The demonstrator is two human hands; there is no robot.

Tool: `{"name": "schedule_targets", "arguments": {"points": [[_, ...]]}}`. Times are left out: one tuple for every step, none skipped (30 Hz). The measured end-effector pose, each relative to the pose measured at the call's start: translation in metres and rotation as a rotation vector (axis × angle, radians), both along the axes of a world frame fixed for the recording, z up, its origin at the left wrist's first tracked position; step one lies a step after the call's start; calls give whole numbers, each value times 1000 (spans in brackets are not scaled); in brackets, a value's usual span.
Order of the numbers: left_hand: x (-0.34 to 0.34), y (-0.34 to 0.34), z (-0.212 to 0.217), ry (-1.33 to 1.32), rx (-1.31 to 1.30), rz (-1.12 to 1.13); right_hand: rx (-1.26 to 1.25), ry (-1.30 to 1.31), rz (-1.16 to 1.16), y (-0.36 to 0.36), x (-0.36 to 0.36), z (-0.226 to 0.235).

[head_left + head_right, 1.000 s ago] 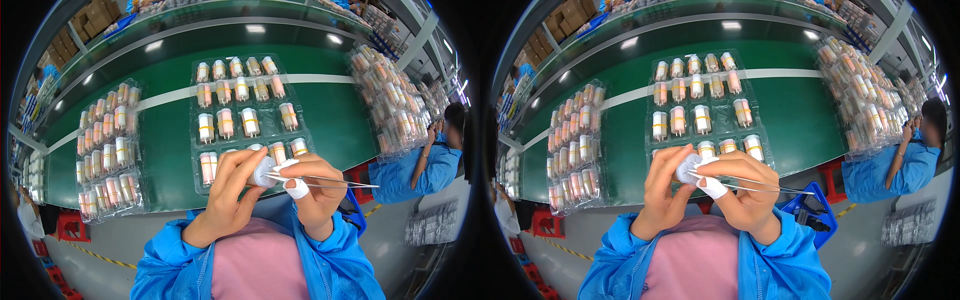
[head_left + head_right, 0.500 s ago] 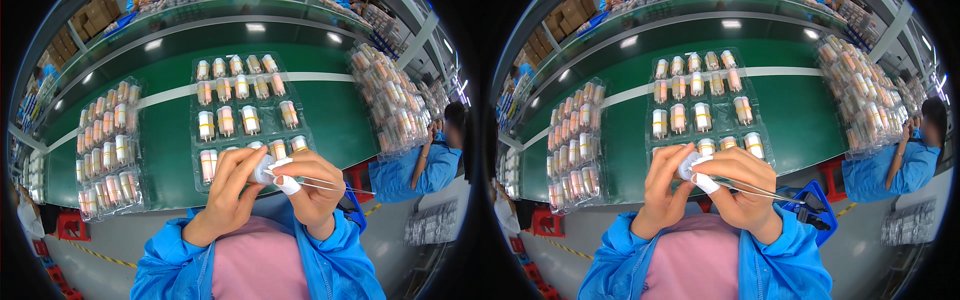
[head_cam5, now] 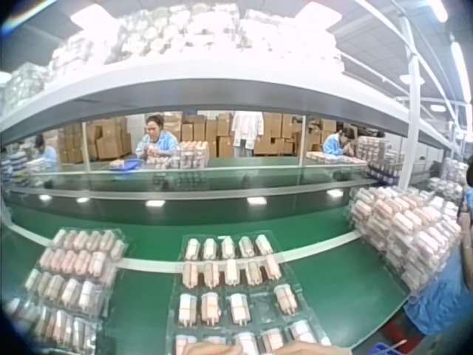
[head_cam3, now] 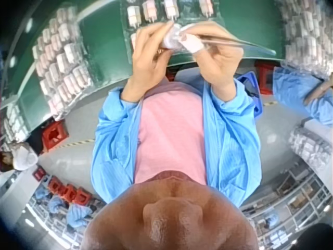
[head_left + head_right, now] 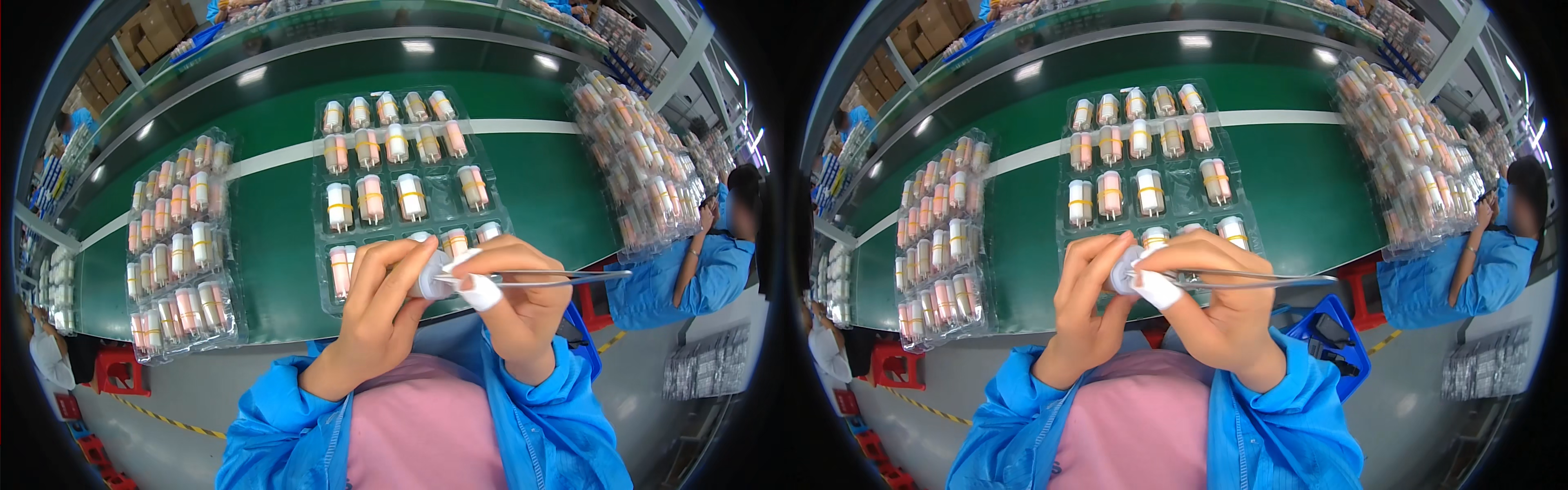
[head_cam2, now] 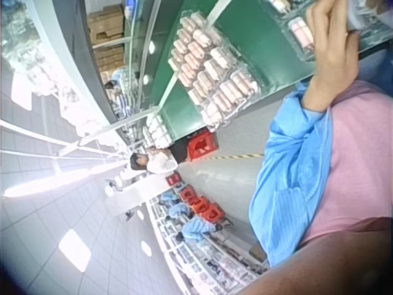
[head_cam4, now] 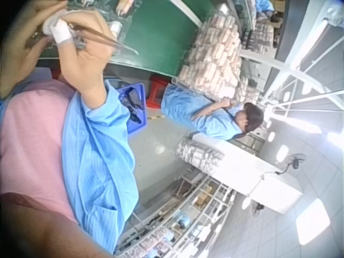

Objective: Assemble small cylindrical components into plastic trays using tweezers and manual dexterous manipulation.

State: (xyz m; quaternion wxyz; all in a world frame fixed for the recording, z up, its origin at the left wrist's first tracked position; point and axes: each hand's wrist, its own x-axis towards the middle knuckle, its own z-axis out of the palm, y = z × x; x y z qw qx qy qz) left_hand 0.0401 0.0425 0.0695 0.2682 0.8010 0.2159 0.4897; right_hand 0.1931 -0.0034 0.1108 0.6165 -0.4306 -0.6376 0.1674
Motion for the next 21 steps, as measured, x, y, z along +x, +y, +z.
{"name": "schedule_targets", "arguments": {"points": [[0, -2, 1, -30, -44, -18, 16, 73, -12, -4, -1, -5], [0, -2, 1, -53, -74, -33, 31, 145, -25, -7, -1, -8], [0, -2, 2, -76, -103, -49, 36, 138, -27, -7, 0, -9], [0, -1, 2, -96, -131, -67, 24, 139, -15, -8, -1, -9], [0, -2, 2, -95, -134, -68, 11, 139, -4, -10, -2, -7], [-1, -2, 1, -94, -137, -69, -1, 139, 7, -10, -3, -6], [-1, -3, 1, -95, -142, -70, 4, 142, 15, -10, -4, -6], [-1, -3, 1, -94, -141, -74, 8, 144, 23, -10, -5, -6], [-1, -3, 1, -92, -140, -78, 13, 147, 31, -10, -5, -6], [-2, -3, 1, -92, -137, -84, 16, 132, 28, -10, -5, -6], [-2, -2, 1, -93, -130, -84, 19, 118, 26, -10, -4, -7], [-2, -1, -1, -94, -122, -85, 22, 103, 23, -10, -4, -7], [-2, 0, -1, -94, -113, -88, 17, 121, 16, -10, -4, -7], [-2, 0, -2, -120, -146, -102, 11, 139, 9, -10, -5, -8], [-1, 0, -3, -146, -179, -116, 5, 157, 2, -11, -5, -8], [-1, 0, -4, -173, -212, -129, 3, 168, -18, -10, -4, -9], [0, -1, -5, -218, -256, -162, 2, 180, -38, -10, -4, -10], [0, -3, -6, -263, -300, -195, 0, 191, -58, -9, -3, -11], [1, -4, -7, -308, -347, -228, -7, 202, -58, -10, -4, -11], [1, -4, -8, -298, -339, -231, -14, 213, -58, -10, -5, -10], [1, -4, -8, -288, -330, -234, -21, 224, -58, -11, -5, -10]]}}
